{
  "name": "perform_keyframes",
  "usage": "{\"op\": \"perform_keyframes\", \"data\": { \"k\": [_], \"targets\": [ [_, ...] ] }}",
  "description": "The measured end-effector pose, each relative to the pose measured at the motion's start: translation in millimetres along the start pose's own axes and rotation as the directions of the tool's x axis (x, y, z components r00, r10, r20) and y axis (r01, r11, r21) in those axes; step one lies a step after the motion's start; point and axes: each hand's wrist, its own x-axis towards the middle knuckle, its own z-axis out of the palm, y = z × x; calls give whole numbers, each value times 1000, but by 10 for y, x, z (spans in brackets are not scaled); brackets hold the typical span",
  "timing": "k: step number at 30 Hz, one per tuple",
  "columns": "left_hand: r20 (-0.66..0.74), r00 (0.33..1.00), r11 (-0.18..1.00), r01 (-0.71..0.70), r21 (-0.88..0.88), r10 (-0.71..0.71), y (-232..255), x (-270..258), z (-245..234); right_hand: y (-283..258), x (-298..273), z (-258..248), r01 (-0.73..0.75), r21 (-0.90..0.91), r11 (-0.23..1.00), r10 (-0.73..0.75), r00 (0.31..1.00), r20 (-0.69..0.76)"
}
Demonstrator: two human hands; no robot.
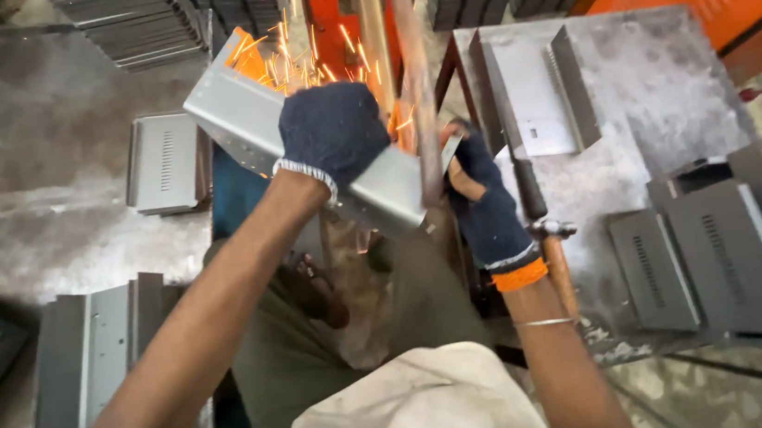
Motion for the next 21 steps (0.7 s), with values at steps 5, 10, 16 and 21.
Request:
{"op": "perform_keyframes", "data": {
  "k": [5,10,16,21],
  "targets": [
    [4,998,996,-59,60,59,-28,-6,37,-269,-225,282,253,-90,963,-238,959,152],
    [-33,999,999,-30,-17,30,6,-210,-145,392,123,-273,469,-330,819,-399,880,259],
    [12,998,998,62,22,-63,232,-801,-312,367,-878,-1120,-329,-874,358,-173,896,-409],
    [-85,992,991,96,93,-88,290,-1180,68,833,-1688,-2030,-616,-755,-225,-24,778,-628]
  ]
}}
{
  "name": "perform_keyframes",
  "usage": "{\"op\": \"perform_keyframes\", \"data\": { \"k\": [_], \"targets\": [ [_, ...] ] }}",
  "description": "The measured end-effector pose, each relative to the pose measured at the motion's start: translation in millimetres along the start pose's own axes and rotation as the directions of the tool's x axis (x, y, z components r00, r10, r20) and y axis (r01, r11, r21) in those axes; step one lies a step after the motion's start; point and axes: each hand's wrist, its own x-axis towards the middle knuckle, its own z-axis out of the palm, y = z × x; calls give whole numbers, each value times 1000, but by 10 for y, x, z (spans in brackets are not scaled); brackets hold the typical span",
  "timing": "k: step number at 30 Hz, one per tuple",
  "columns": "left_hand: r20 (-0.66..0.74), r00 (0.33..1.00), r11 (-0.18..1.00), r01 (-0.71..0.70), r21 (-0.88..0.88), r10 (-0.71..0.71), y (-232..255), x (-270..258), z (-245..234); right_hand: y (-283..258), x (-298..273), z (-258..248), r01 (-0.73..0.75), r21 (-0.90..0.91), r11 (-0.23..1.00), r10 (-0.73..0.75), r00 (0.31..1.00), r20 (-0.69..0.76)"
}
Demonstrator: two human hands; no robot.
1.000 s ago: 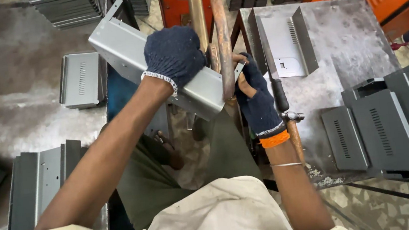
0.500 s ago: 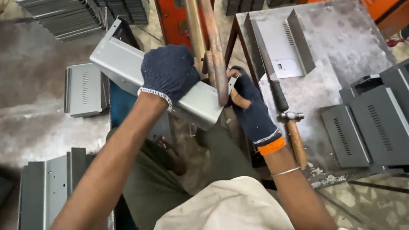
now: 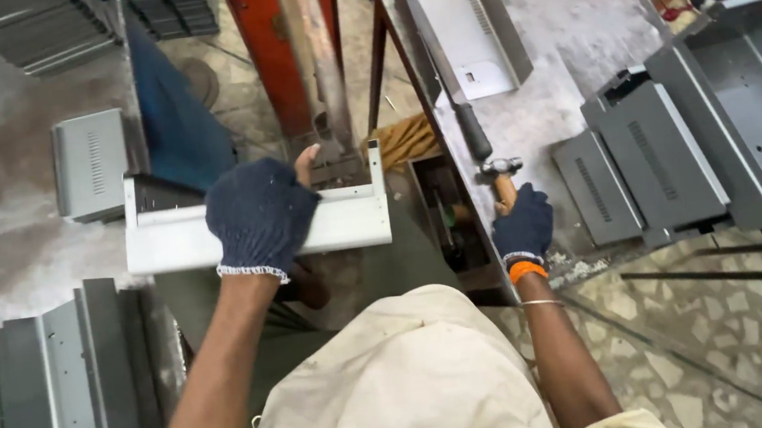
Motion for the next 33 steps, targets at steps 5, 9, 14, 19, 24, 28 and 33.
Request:
{"op": "perform_keyframes", "data": {
  "k": [5,9,14,19,24,28,33],
  "targets": [
    [78,973,975,220,-19,-218,87,-193,316,-37,-219,-439,-211,801,560,-36,960,278],
    [61,957,958,285,-14,-284,238,-175,359,-217,-917,-953,94,987,130,-572,820,-3],
    [54,933,929,360,-90,-356,319,-191,471,-701,-1371,-1742,-98,995,18,-438,894,96],
    [-54,950,947,299,-116,-307,428,-219,451,-662,-1520,-1804,-173,984,35,-310,934,175],
    [-78,956,950,270,-155,-284,464,-257,433,-625,-1371,-2060,-167,975,149,-395,894,213],
    [19,949,937,312,-156,-313,497,-258,420,-234,-747,-1441,-58,846,531,-357,890,285],
    [117,934,922,354,-156,-339,597,-248,389,-3,-259,-783,96,235,967,-157,954,256]
  ]
}}
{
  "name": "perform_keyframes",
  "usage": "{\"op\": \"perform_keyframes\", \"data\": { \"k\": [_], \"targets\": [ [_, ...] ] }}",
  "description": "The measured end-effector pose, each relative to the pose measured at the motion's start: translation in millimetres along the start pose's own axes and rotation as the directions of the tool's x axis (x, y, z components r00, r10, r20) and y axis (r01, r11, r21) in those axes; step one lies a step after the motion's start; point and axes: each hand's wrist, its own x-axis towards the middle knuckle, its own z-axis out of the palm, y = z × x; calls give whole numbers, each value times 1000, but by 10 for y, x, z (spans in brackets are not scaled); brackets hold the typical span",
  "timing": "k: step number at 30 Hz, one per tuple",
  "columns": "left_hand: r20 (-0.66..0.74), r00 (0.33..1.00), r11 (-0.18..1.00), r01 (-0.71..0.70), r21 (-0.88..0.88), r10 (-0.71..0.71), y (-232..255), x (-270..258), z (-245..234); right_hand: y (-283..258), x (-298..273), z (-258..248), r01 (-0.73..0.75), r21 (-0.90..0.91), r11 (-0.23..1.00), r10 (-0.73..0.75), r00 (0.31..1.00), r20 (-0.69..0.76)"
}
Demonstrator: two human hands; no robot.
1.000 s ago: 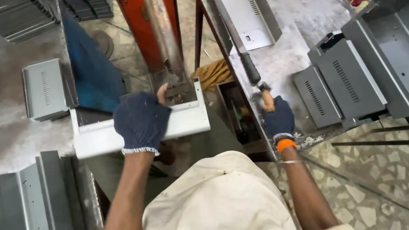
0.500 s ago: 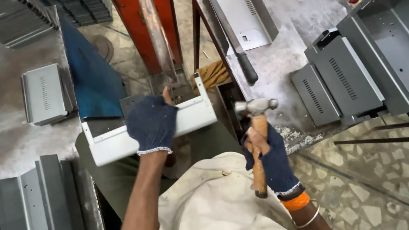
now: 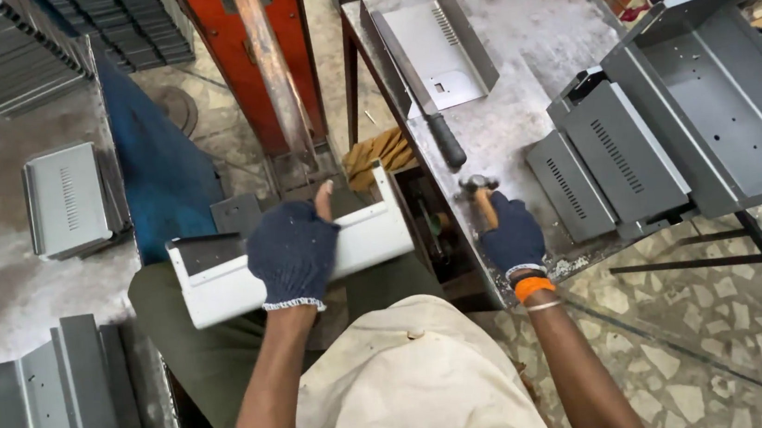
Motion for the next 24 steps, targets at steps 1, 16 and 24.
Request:
{"op": "perform_keyframes", "data": {
  "k": [1,16,24],
  "targets": [
    [59,998,999,14,-49,-11,40,-19,-35,43,59,53,23,-65,998,-24,1000,-12],
    [144,794,586,-300,-753,591,1005,-855,-863,-454,-232,-1682,-242,889,390,94,970,223],
    [-365,394,149,-825,-545,843,1289,-849,-911,750,-137,-2920,259,97,961,-136,749,-649]
  ]
}}
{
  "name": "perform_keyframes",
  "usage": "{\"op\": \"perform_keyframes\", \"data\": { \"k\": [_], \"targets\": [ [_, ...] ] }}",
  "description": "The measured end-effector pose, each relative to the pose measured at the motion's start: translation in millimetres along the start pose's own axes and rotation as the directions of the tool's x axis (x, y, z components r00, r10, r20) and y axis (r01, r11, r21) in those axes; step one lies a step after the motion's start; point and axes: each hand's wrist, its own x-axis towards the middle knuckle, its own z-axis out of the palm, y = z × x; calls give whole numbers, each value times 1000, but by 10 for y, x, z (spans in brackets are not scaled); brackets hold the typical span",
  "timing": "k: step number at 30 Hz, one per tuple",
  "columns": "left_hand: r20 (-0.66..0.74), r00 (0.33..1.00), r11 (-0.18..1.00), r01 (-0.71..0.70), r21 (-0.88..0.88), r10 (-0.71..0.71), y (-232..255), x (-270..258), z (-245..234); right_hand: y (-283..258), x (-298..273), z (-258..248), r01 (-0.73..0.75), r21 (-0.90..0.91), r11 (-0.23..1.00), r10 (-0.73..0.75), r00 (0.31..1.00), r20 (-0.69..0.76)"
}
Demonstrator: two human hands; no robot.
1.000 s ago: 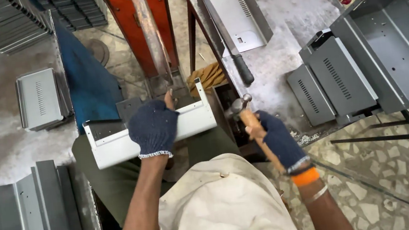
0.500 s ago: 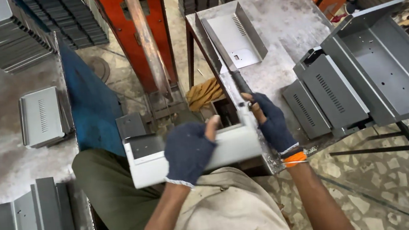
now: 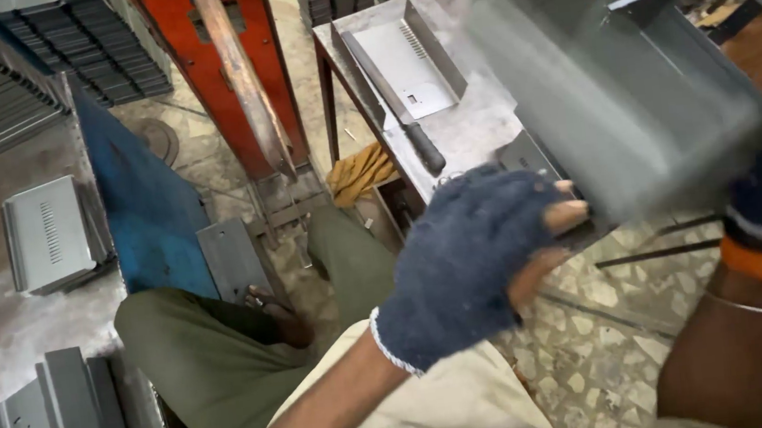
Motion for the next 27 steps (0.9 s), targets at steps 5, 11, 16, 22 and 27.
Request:
{"op": "perform_keyframes", "data": {
  "k": [5,11,16,22,27],
  "targets": [
    [-120,977,961,146,-235,-178,-228,-191,46,-556,186,69,414,-743,526,-711,693,-117],
    [9,968,908,237,-345,-249,-462,-442,111,-22,363,521,192,-825,531,-423,904,-61],
    [113,876,795,475,-379,-469,-398,-591,-85,26,432,527,224,-786,577,-339,941,19],
    [59,671,621,712,-328,-739,-574,-931,-212,-149,320,485,210,-796,567,-246,966,79],
    [18,603,562,754,-339,-798,-714,-957,-245,-200,208,574,178,-874,453,-312,949,32]
  ]
}}
